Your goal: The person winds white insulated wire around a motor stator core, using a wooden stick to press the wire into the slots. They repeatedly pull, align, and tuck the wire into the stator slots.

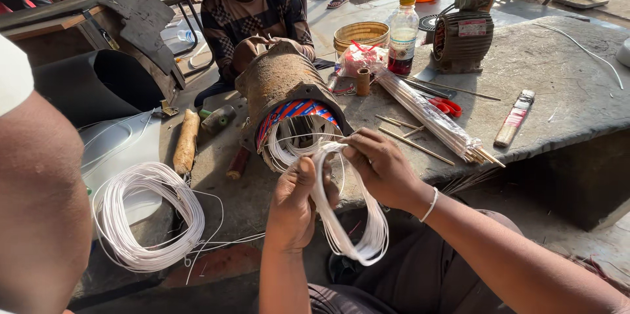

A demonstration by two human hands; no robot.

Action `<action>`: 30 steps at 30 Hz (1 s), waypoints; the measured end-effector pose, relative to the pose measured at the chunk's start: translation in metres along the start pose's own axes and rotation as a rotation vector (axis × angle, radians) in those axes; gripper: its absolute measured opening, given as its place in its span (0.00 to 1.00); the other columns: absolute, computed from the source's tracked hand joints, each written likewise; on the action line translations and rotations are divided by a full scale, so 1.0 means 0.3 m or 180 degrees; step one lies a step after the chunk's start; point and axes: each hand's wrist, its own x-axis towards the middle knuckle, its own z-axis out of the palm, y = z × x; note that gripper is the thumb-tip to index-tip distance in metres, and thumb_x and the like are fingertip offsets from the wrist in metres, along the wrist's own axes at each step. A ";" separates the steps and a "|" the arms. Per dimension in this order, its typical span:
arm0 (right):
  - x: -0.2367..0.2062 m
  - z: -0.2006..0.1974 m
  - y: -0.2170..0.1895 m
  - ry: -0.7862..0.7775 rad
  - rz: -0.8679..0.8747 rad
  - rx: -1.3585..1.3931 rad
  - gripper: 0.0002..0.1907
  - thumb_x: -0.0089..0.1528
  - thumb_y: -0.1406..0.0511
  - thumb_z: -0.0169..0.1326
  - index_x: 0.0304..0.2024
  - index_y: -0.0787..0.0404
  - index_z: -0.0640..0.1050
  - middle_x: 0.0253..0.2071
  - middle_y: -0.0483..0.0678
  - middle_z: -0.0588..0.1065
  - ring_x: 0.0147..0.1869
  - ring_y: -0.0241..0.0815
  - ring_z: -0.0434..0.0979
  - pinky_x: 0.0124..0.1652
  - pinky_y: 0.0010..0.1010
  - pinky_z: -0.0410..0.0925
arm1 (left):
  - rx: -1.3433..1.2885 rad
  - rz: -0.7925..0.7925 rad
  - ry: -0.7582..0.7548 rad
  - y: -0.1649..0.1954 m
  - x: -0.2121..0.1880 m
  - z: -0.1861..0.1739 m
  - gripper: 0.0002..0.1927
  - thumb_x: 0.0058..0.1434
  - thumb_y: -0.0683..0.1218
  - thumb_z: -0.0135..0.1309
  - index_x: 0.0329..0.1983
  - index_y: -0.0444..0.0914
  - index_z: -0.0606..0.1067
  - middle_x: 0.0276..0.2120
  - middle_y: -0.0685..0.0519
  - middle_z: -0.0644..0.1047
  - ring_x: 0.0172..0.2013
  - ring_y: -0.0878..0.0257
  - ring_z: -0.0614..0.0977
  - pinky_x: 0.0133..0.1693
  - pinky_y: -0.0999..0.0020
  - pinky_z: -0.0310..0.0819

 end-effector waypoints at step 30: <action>0.059 0.079 0.215 -0.0932 0.0569 0.3689 0.11 0.70 0.67 0.57 0.53 0.66 0.77 0.48 0.43 0.76 0.54 0.32 0.73 0.57 0.26 0.66 | -0.0119 0.0045 0.0691 -0.082 0.126 -0.265 0.18 0.65 0.44 0.57 0.55 0.31 0.73 0.44 0.45 0.79 0.45 0.57 0.82 0.49 0.57 0.78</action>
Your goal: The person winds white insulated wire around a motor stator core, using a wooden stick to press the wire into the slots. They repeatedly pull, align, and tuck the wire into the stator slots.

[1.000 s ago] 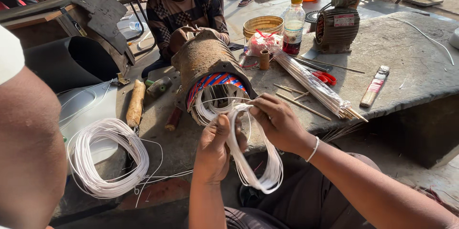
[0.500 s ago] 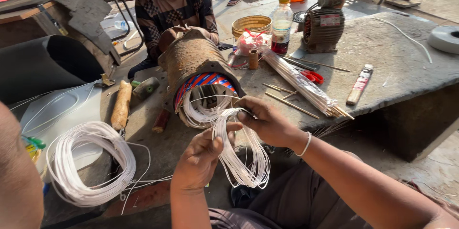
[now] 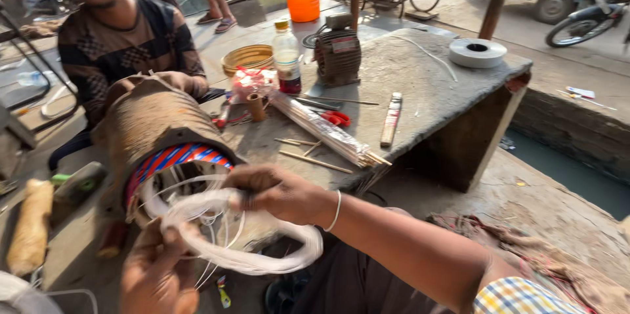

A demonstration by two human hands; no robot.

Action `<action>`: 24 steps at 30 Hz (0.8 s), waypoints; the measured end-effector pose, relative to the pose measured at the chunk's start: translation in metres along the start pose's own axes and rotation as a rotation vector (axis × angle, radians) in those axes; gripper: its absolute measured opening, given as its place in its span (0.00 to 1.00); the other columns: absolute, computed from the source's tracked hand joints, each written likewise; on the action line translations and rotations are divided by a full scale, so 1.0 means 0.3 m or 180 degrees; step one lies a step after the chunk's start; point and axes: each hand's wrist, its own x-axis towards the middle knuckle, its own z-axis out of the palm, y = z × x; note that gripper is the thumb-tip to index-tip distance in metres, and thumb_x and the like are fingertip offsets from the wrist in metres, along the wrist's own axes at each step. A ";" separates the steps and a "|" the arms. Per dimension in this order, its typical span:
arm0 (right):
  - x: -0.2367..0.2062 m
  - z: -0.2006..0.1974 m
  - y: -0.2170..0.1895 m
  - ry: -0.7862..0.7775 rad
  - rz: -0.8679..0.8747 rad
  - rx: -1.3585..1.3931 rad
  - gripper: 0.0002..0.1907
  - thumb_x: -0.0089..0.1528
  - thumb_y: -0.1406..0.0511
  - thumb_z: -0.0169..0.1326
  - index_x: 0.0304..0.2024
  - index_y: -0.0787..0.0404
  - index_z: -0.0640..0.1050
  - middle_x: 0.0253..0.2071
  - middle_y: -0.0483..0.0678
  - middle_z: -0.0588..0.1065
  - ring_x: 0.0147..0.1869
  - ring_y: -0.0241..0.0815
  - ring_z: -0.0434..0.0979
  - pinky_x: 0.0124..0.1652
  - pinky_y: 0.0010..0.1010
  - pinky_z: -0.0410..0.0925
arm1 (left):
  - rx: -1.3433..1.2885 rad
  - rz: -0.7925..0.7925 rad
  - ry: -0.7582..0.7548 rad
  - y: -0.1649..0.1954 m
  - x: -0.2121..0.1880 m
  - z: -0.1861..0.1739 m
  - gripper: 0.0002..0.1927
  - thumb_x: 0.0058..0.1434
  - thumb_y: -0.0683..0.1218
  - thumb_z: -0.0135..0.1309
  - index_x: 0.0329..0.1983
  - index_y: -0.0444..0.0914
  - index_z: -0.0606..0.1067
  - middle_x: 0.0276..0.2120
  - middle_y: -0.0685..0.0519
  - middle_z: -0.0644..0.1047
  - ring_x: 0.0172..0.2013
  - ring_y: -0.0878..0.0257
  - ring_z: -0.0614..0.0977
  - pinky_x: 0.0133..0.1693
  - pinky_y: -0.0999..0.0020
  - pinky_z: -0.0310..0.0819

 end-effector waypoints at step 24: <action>-0.001 -0.174 0.035 -0.1369 0.1118 0.0805 0.24 0.71 0.55 0.58 0.49 0.74 0.79 0.39 0.53 0.82 0.47 0.42 0.83 0.52 0.35 0.77 | -0.0455 -0.1044 -0.1728 -0.143 0.109 -0.274 0.30 0.71 0.57 0.56 0.44 0.19 0.73 0.39 0.39 0.72 0.37 0.54 0.75 0.36 0.60 0.73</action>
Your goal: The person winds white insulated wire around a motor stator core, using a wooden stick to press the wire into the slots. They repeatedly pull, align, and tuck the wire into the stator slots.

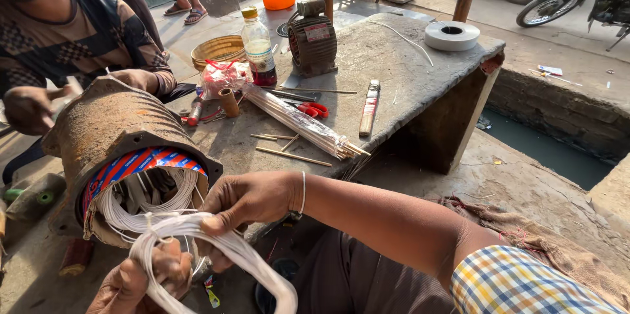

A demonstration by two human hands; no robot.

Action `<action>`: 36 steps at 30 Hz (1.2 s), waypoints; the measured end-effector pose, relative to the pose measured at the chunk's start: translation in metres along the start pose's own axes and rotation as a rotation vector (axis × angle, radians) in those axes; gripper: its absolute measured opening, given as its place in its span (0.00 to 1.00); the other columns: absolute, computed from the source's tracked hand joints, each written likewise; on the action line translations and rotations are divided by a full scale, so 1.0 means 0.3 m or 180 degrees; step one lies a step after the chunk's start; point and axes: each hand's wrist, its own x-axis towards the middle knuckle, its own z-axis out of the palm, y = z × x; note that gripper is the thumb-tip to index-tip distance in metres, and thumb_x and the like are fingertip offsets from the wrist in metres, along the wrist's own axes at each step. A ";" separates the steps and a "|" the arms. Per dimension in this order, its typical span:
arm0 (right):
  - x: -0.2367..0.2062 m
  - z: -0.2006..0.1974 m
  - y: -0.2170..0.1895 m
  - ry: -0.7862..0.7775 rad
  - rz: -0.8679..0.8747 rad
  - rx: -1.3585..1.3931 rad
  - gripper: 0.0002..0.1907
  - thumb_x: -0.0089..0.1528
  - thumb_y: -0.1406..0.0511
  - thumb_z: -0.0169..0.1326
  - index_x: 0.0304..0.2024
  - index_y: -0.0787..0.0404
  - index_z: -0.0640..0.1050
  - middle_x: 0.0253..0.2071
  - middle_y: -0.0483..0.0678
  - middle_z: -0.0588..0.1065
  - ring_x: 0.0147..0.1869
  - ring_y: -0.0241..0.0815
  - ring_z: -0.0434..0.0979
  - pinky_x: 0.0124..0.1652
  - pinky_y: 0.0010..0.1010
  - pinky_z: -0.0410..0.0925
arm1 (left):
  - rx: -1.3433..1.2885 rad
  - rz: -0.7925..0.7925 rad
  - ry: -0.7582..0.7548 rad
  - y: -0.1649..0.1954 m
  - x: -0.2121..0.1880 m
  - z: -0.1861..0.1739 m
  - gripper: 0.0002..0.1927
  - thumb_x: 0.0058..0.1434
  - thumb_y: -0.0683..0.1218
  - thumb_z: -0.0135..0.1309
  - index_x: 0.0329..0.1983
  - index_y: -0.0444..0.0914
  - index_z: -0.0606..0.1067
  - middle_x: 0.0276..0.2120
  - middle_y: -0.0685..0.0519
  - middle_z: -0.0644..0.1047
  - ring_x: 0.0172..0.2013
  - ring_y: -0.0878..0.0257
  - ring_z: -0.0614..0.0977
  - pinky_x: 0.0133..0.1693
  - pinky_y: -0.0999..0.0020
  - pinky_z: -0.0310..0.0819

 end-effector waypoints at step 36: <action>0.008 -0.095 0.082 0.0770 0.0100 -0.0405 0.26 0.70 0.53 0.52 0.56 0.72 0.75 0.45 0.51 0.80 0.48 0.41 0.83 0.52 0.38 0.77 | 0.1349 0.0875 0.2321 -0.056 0.170 0.418 0.16 0.73 0.47 0.49 0.47 0.27 0.78 0.31 0.42 0.81 0.30 0.56 0.84 0.35 0.62 0.81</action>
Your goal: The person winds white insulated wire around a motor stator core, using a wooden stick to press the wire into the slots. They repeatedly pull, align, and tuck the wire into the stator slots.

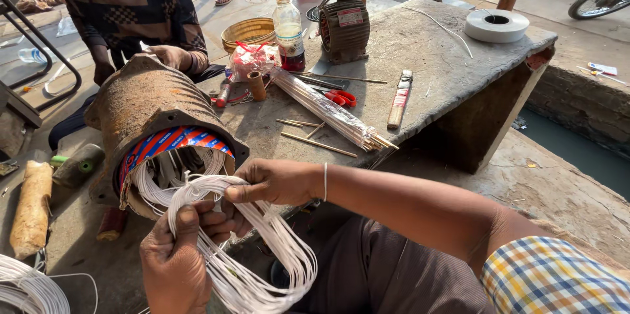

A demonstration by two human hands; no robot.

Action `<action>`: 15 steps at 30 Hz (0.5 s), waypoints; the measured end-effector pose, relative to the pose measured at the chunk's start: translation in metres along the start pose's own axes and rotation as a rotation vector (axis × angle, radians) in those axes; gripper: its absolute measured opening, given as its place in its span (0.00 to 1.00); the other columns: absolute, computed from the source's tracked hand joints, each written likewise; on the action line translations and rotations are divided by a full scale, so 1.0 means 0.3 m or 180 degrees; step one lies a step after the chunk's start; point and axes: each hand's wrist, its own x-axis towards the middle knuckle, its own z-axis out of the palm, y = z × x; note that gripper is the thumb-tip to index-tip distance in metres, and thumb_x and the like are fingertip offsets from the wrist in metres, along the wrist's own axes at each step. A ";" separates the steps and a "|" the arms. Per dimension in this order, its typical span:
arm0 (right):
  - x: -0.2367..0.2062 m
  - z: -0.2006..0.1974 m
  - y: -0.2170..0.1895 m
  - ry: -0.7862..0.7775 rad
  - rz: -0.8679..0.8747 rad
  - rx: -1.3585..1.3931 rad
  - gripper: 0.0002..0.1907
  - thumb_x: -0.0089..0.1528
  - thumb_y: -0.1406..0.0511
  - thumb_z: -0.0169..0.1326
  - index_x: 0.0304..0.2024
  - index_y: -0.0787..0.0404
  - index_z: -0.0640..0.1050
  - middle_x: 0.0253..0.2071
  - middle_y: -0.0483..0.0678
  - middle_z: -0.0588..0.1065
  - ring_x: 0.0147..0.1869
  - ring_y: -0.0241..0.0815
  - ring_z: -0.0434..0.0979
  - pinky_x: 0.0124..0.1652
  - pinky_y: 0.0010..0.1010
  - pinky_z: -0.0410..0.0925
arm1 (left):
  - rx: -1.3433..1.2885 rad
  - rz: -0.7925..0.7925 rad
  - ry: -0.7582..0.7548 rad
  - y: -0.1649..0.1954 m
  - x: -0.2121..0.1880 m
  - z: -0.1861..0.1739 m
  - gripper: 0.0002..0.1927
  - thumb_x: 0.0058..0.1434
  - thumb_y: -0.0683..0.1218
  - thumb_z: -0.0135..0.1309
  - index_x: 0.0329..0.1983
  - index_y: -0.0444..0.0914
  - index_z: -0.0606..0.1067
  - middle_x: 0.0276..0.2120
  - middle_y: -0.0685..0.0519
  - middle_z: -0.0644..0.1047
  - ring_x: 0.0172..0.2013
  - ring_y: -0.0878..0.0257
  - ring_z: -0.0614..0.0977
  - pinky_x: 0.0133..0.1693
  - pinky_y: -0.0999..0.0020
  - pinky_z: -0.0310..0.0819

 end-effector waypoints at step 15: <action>0.009 0.006 -0.118 -0.0345 0.0295 -0.1467 0.23 0.69 0.56 0.53 0.54 0.70 0.79 0.45 0.50 0.84 0.51 0.37 0.84 0.52 0.33 0.76 | -0.0792 -0.0131 -0.0849 -0.037 0.034 -0.148 0.17 0.70 0.45 0.55 0.47 0.23 0.76 0.34 0.39 0.81 0.37 0.52 0.85 0.44 0.50 0.83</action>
